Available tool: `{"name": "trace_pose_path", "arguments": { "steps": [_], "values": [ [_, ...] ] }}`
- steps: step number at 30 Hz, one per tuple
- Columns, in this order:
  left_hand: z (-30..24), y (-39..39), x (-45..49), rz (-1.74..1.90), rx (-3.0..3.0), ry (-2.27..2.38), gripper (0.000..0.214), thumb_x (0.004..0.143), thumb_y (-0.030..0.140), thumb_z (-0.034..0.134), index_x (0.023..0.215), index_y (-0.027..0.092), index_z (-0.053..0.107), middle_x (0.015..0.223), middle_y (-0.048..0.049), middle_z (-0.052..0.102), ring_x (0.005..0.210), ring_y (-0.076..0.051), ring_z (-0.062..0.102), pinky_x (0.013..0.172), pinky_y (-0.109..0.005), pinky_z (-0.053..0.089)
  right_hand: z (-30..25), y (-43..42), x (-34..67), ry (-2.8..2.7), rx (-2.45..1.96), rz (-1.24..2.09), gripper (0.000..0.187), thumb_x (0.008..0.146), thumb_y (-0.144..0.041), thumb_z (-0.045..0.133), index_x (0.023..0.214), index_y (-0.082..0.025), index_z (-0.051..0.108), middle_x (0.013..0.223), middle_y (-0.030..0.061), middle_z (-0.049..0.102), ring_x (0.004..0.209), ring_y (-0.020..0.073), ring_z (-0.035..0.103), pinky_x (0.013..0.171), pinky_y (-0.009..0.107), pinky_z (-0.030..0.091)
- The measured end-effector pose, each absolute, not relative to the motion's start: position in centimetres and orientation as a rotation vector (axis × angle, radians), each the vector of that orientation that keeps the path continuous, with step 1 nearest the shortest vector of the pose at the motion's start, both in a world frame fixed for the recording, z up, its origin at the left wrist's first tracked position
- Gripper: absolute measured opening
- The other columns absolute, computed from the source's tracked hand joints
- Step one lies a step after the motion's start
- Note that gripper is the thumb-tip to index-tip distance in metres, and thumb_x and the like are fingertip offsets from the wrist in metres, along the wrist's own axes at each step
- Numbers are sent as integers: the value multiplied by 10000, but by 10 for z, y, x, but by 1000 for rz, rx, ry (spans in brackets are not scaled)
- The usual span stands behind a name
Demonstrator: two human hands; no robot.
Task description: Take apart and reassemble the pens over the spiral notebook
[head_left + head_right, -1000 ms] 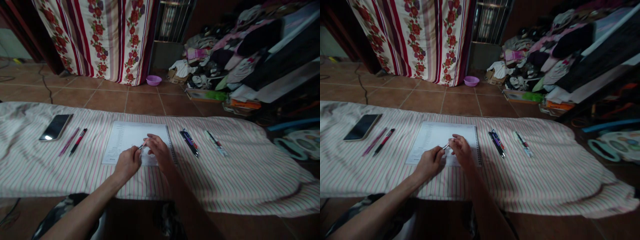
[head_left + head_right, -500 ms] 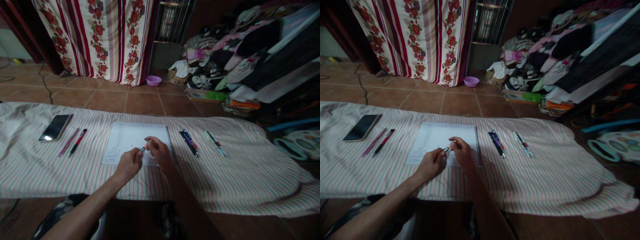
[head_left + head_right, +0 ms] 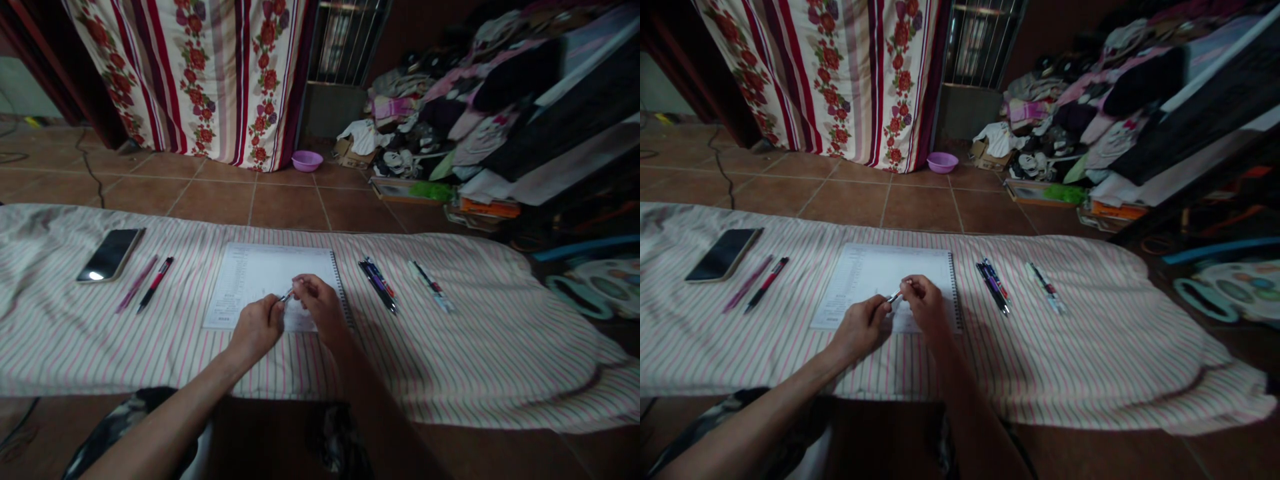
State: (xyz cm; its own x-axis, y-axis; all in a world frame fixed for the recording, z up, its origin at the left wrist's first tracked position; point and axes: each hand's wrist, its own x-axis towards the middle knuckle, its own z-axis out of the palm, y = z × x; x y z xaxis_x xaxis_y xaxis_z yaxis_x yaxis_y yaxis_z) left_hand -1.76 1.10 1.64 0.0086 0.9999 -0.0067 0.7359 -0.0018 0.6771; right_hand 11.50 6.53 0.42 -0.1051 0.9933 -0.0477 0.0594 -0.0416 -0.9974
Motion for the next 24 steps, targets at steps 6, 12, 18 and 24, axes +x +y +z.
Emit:
{"name": "trace_pose_path", "arguments": {
  "steps": [6,12,18,24],
  "values": [
    [14,13,-18,688,1799,1801,248,881,269,347,753,177,539,583,-11,528,562,-156,505,552,-254,294,8,64,115,-1242,-1140,1427,436,701,-389,596,1091,-197,569,880,57,691,664,140,585,495,227,406],
    [13,12,-18,683,1821,1794,256,885,272,334,745,179,527,579,-10,524,553,-153,500,540,-255,282,4,64,112,-1294,-1292,1309,326,663,-452,638,818,-169,600,680,25,642,603,139,561,466,227,360],
    [12,11,-18,683,1821,1793,265,886,284,323,732,183,514,565,-5,506,542,-154,489,530,-256,269,5,65,115,-1261,-1191,1360,276,687,-360,606,900,-185,625,760,29,673,578,121,533,481,235,360],
    [12,11,-19,672,1801,1791,251,880,274,333,734,183,516,570,-3,509,548,-151,492,542,-253,281,11,63,116,-1154,-1114,1446,329,674,-308,612,977,-180,623,862,57,698,627,128,566,500,236,357]
  ]
}}
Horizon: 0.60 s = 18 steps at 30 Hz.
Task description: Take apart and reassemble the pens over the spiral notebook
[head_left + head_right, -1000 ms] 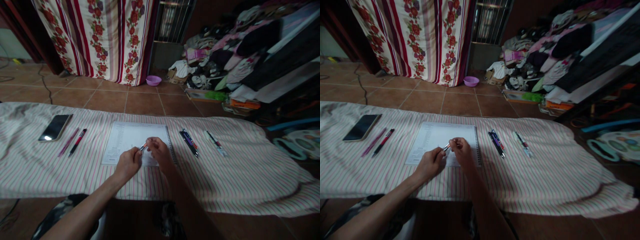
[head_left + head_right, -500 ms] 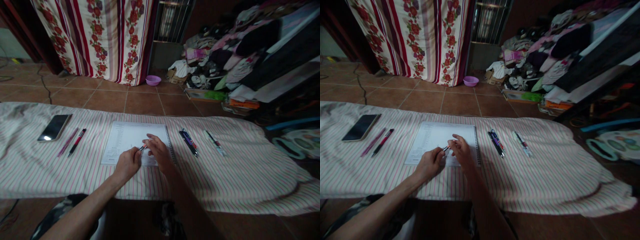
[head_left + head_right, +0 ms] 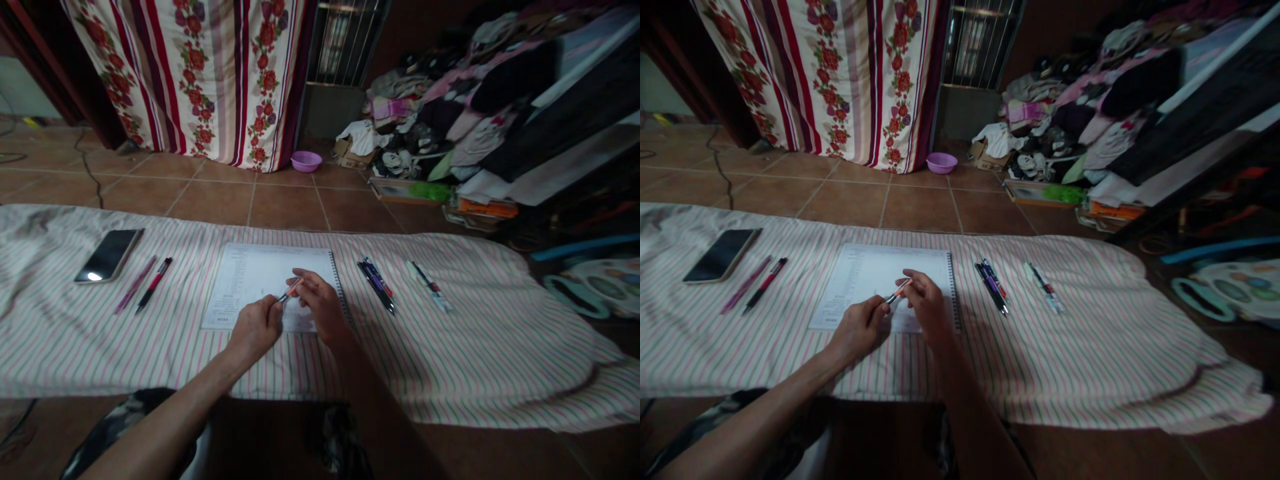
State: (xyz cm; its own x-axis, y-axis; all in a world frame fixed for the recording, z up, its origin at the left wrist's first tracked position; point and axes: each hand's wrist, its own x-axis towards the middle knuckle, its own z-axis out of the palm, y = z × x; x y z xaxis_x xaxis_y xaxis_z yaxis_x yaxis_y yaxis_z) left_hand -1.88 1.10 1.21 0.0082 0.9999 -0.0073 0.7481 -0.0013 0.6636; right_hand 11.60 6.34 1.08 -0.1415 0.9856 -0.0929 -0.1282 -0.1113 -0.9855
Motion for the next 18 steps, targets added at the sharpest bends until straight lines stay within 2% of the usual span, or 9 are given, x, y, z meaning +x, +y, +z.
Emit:
{"name": "trace_pose_path", "arguments": {
  "steps": [11,18],
  "values": [
    [13,11,-18,682,1804,1773,261,882,277,330,720,184,513,568,-4,513,546,-149,495,543,-253,285,12,67,117,-1067,-1157,1412,385,642,-328,642,991,-174,584,867,58,711,621,128,549,486,236,312],
    [12,10,-19,678,1794,1775,250,880,273,339,752,181,533,577,-6,524,559,-151,509,546,-251,290,12,66,117,-1043,-1155,1381,356,653,-335,647,961,-167,581,884,69,716,620,122,544,519,244,325]
  ]
}}
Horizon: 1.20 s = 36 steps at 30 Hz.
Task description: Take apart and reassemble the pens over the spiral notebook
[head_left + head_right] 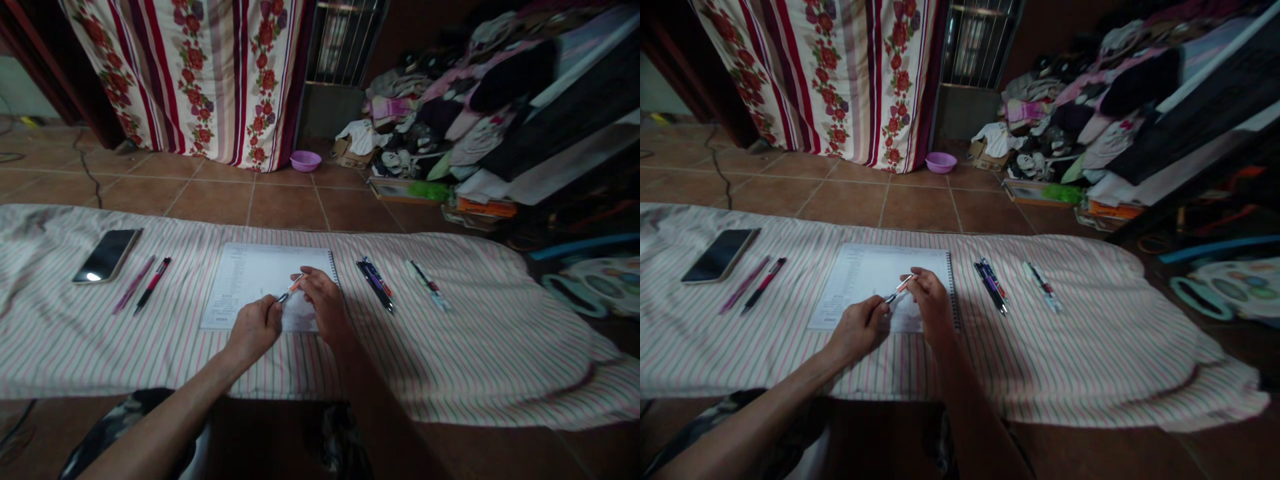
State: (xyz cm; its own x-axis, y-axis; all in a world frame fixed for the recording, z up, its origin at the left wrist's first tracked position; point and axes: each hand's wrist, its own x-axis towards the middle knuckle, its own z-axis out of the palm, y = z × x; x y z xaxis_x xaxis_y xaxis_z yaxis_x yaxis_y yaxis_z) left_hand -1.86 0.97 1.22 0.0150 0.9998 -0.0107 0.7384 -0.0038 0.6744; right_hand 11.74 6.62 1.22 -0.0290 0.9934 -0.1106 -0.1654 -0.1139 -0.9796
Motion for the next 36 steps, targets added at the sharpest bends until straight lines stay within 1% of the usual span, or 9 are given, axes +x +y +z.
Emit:
{"name": "trace_pose_path", "arguments": {
  "steps": [7,17,18,20,23,28,31,34,36],
  "values": [
    [14,11,-19,677,1790,1775,241,879,268,348,742,182,526,559,5,502,545,-146,500,539,-250,288,11,67,118,-1002,-1147,1375,339,652,-376,669,916,-176,596,876,71,713,695,149,584,543,249,333],
    [13,9,-21,762,1704,1685,277,873,296,363,719,180,562,526,19,483,490,-119,458,511,-241,313,13,66,117,-978,-1207,1300,332,636,-396,679,885,-186,616,773,36,700,636,134,537,560,251,344],
    [11,8,-21,790,1664,1649,288,874,311,366,741,177,583,524,19,490,480,-116,456,503,-240,318,13,66,117,-977,-1205,1295,330,635,-397,678,883,-188,617,771,35,699,632,134,536,556,250,345],
    [7,8,-22,865,1562,1575,297,870,340,380,878,173,625,544,14,528,474,-115,470,491,-237,333,13,66,117,-981,-1208,1291,336,638,-405,677,886,-188,616,783,39,697,618,132,532,550,250,349],
    [-1,9,-22,990,1394,1477,353,847,365,430,1100,173,583,638,-8,603,512,-119,521,498,-235,374,14,66,118,-1001,-1218,1306,353,639,-412,681,897,-181,611,803,45,697,576,115,510,541,248,358],
    [-5,13,-18,1084,1133,1292,289,795,361,497,972,147,579,714,-30,603,530,-105,523,485,-223,384,13,64,115,-1028,-1218,1319,332,646,-399,685,884,-177,616,777,41,700,598,116,526,533,238,365],
    [-3,16,-16,1101,1062,1206,275,756,345,540,942,144,568,653,6,546,499,-82,465,466,-207,348,11,63,114,-1026,-1213,1317,330,638,-397,690,871,-177,616,758,38,700,603,120,534,520,236,361],
    [-2,18,-16,1078,1137,1255,295,763,392,543,910,142,601,550,44,464,453,-67,379,439,-201,301,10,63,113,-1053,-1205,1330,318,639,-398,687,862,-183,614,764,38,699,618,128,550,522,239,366],
    [-3,19,-17,1075,1178,1323,325,772,420,534,926,146,616,518,54,436,444,-71,369,436,-203,301,9,62,112,-1087,-1192,1342,306,645,-392,684,859,-186,611,767,38,698,609,128,550,527,243,373]
  ]
}}
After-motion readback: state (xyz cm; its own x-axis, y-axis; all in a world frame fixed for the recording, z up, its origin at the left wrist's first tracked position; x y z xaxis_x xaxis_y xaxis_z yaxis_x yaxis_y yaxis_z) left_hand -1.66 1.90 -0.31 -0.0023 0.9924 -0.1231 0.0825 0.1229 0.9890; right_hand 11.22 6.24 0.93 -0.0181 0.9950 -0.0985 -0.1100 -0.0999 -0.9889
